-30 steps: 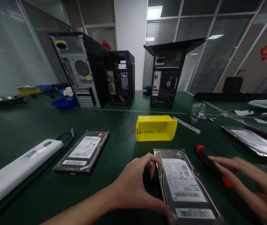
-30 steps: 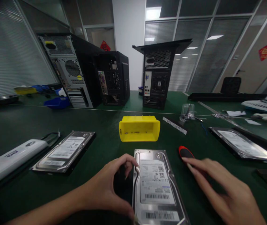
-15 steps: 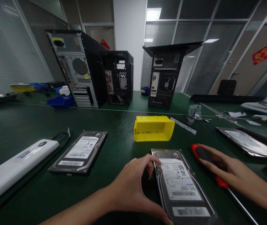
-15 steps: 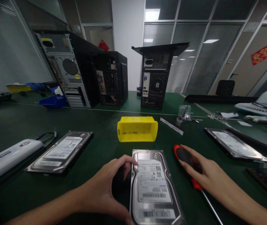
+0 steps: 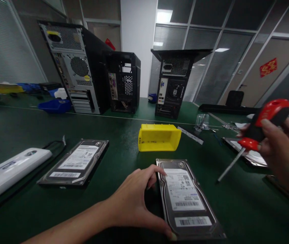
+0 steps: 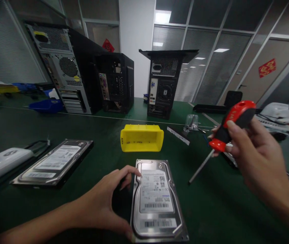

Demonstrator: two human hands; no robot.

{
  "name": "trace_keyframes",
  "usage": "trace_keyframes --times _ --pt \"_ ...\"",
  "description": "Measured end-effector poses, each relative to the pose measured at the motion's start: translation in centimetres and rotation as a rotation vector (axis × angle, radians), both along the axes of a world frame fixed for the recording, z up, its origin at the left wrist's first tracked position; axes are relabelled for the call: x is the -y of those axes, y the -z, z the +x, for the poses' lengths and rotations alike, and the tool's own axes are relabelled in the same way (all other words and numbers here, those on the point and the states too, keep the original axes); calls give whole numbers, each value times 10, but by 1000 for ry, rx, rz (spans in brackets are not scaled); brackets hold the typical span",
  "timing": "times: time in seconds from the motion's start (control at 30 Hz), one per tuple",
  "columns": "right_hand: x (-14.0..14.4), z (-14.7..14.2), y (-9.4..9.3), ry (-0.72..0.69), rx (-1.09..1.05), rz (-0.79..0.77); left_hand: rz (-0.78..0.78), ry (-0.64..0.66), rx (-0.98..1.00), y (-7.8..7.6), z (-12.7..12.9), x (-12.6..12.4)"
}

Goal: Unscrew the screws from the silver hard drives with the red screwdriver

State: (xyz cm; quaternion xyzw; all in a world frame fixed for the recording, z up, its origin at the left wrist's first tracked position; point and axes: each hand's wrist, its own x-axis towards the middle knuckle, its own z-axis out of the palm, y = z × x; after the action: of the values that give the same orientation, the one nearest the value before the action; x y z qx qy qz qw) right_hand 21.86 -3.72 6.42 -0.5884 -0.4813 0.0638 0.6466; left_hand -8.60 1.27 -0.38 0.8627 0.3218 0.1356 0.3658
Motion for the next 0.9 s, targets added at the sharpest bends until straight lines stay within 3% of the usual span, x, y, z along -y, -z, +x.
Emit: trace_keyframes --times 0.07,0.17,0.37,0.9 --pt "-1 -9 -8 -66 -75 42 3 11 -6 -1 0 0" --pt "1 -18 -14 -108 11 51 0 38 -20 -4 0 -1" --pt "10 -33 -6 -147 185 83 36 66 7 -4 -1 -1" --pt "11 -46 -6 -230 196 119 138 152 25 3 -2 2"
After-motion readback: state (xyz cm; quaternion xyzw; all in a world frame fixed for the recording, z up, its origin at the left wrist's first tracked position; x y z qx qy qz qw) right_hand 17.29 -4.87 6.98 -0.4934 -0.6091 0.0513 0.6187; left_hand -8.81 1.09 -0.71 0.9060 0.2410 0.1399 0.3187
